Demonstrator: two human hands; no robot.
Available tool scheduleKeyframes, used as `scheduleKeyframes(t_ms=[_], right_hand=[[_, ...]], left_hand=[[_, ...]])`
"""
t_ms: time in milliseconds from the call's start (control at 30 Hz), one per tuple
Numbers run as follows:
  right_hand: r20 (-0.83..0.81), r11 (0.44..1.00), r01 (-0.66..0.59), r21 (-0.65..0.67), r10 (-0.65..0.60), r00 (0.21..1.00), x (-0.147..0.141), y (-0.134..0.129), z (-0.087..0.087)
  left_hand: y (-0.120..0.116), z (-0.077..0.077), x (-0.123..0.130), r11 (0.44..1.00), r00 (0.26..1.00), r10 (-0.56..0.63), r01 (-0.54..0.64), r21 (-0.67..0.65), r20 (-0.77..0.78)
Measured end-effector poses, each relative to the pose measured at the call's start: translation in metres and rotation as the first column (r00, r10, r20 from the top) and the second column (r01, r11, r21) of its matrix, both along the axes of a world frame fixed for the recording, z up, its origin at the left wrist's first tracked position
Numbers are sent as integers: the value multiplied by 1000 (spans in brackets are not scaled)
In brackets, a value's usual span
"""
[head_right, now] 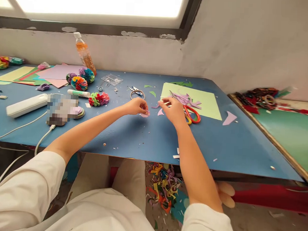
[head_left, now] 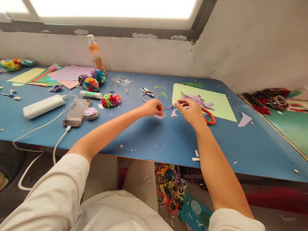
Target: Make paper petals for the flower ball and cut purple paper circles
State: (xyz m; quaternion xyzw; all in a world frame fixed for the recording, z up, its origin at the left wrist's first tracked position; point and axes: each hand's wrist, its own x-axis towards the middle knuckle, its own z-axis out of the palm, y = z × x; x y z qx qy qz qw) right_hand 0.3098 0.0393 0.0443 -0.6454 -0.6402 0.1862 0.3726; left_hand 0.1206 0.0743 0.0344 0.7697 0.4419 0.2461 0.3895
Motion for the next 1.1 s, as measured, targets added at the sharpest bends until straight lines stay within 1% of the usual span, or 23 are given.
scheduleKeyframes(t_ms=[33, 67, 133, 200, 267, 300, 367, 467, 567, 633, 733, 867, 967, 1033, 1100], right_hand=[[-46, 993, -110, -39, 108, 993, -13, -3, 2], [-96, 974, -215, -71, 208, 973, -26, -7, 3], [-198, 923, -374, -90, 351, 915, -50, -14, 7], [-290, 890, -452, -56, 418, 861, -73, -19, 10], [-369, 874, -485, -6, 449, 814, -95, -22, 12], [-403, 867, -498, 15, 461, 791, -106, -22, 13], [-459, 851, -523, 42, 482, 746, -126, -20, 13], [-515, 819, -571, 52, 512, 688, -157, -15, 14], [-528, 788, -613, 61, 546, 650, -187, -8, 11], [-530, 784, -617, 73, 554, 642, -205, -2, 6], [-546, 800, -594, 86, 536, 644, -224, 10, -4], [-572, 818, -571, 74, 504, 648, -236, 22, -17], [-628, 834, -545, 84, 470, 621, -239, 26, -25], [-653, 834, -544, 98, 466, 597, -240, 25, -30], [-645, 836, -537, 114, 473, 600, -241, 23, -34]], left_hand=[[-5, 3, -9, 1000, 998, 21, -20, -10, 63], [-10, 6, -20, 999, 992, 44, -43, -14, 118], [-23, 13, -45, 995, 965, 100, -89, -55, 244], [-38, 18, -73, 980, 903, 167, -109, -164, 395], [-49, 22, -99, 955, 831, 233, -97, -282, 505], [-53, 23, -111, 944, 804, 257, -89, -319, 536], [-58, 23, -132, 939, 777, 281, -100, -330, 564], [-57, 20, -157, 953, 742, 290, -164, -255, 604], [-51, 13, -178, 965, 728, 262, -219, -147, 634], [-46, 6, -189, 971, 720, 219, -228, -75, 658], [-37, -8, -202, 965, 723, 181, -260, 21, 666], [-28, -22, -214, 937, 742, 186, -331, 111, 644], [-26, -24, -220, 916, 775, 199, -365, 167, 599], [-27, -24, -223, 901, 803, 206, -379, 212, 560], [-27, -24, -225, 886, 847, 193, -367, 283, 494]])
